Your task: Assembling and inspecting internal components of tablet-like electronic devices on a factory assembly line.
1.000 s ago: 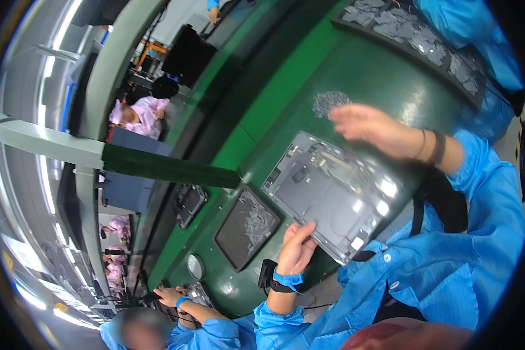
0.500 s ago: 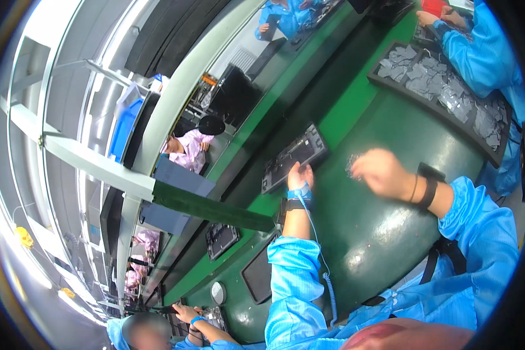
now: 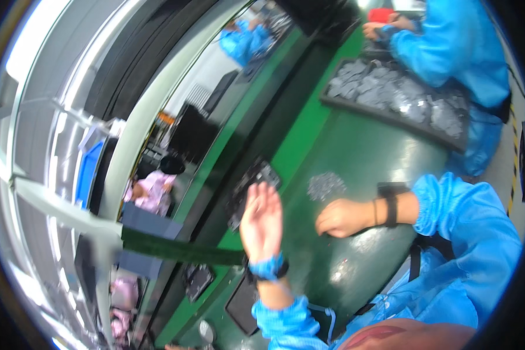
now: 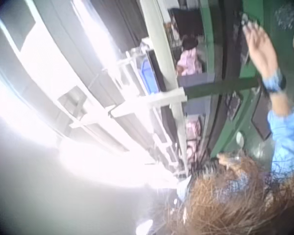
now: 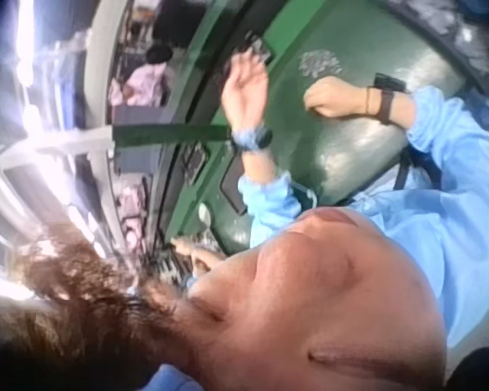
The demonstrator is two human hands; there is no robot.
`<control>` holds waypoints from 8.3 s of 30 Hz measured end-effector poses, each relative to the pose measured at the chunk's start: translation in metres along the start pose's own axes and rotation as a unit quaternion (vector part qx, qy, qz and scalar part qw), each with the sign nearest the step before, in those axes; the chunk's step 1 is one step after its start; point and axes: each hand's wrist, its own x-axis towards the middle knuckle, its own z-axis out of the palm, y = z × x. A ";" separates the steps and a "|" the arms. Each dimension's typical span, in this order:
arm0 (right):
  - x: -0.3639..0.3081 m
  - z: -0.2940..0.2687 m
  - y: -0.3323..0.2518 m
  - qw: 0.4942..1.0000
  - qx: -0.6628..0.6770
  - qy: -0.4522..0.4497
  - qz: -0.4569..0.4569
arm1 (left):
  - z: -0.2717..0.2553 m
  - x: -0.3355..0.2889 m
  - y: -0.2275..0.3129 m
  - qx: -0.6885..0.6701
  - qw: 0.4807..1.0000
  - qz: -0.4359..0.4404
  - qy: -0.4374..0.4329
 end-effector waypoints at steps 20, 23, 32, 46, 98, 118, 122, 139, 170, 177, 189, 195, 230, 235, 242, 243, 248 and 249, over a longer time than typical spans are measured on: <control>-0.001 0.026 0.003 0.998 -0.014 -0.054 -0.004 | -0.085 -0.196 -0.041 0.462 0.881 -0.093 -0.040; 0.006 0.030 -0.005 0.997 0.009 -0.078 -0.008 | -0.116 -0.196 -0.056 0.449 0.891 -0.067 -0.006; 0.024 0.060 -0.025 0.992 0.087 -0.092 0.027 | -0.131 -0.196 -0.053 0.371 0.924 -0.094 0.015; 0.016 0.056 -0.021 0.991 0.045 -0.120 0.036 | -0.142 -0.194 -0.056 0.373 0.921 -0.110 0.018; 0.133 -0.164 0.310 0.708 0.402 0.170 0.555 | -0.106 -0.182 -0.081 0.479 0.861 -0.027 0.168; -0.019 -0.077 -0.125 0.756 0.318 0.352 0.451 | -0.035 -0.154 -0.060 0.098 0.984 0.018 0.146; 0.003 -0.115 -0.085 0.943 0.118 0.048 0.309 | -0.046 -0.186 -0.050 0.153 0.976 -0.095 0.123; 0.047 -0.064 -0.030 0.912 0.206 -0.156 0.319 | -0.051 -0.205 -0.049 0.521 0.836 -0.144 0.093; 0.025 -0.050 0.028 0.945 -0.209 -0.142 0.210 | -0.107 -0.212 0.041 0.735 0.611 0.053 0.290; 0.027 -0.049 0.034 0.944 -0.235 -0.165 0.165 | -0.113 -0.195 0.044 0.823 0.511 0.127 0.214; 0.036 -0.052 0.008 0.972 -0.058 -0.081 0.215 | -0.134 -0.186 0.045 0.871 0.433 0.146 0.180; 0.047 -0.049 -0.007 0.916 0.139 -0.095 0.365 | -0.125 -0.184 0.041 0.850 0.439 0.184 0.227; 0.038 -0.016 -0.003 0.920 -0.008 -0.133 0.369 | -0.055 -0.150 -0.071 0.473 0.847 0.153 0.188; 0.040 -0.016 -0.004 0.936 -0.004 -0.145 0.322 | -0.059 -0.151 -0.071 0.482 0.841 0.160 0.184; 0.032 -0.015 -0.014 0.954 -0.213 -0.121 0.174 | -0.057 -0.150 -0.072 0.495 0.835 0.169 0.172; 0.034 -0.014 -0.011 0.957 -0.211 -0.122 0.156 | -0.057 -0.150 -0.071 0.484 0.842 0.163 0.174; 0.045 -0.023 -0.011 0.950 -0.151 -0.174 0.212 | -0.057 -0.151 -0.070 0.477 0.846 0.148 0.187; 0.042 -0.028 -0.005 0.949 -0.153 -0.174 0.212 | -0.058 -0.150 -0.071 0.476 0.847 0.147 0.185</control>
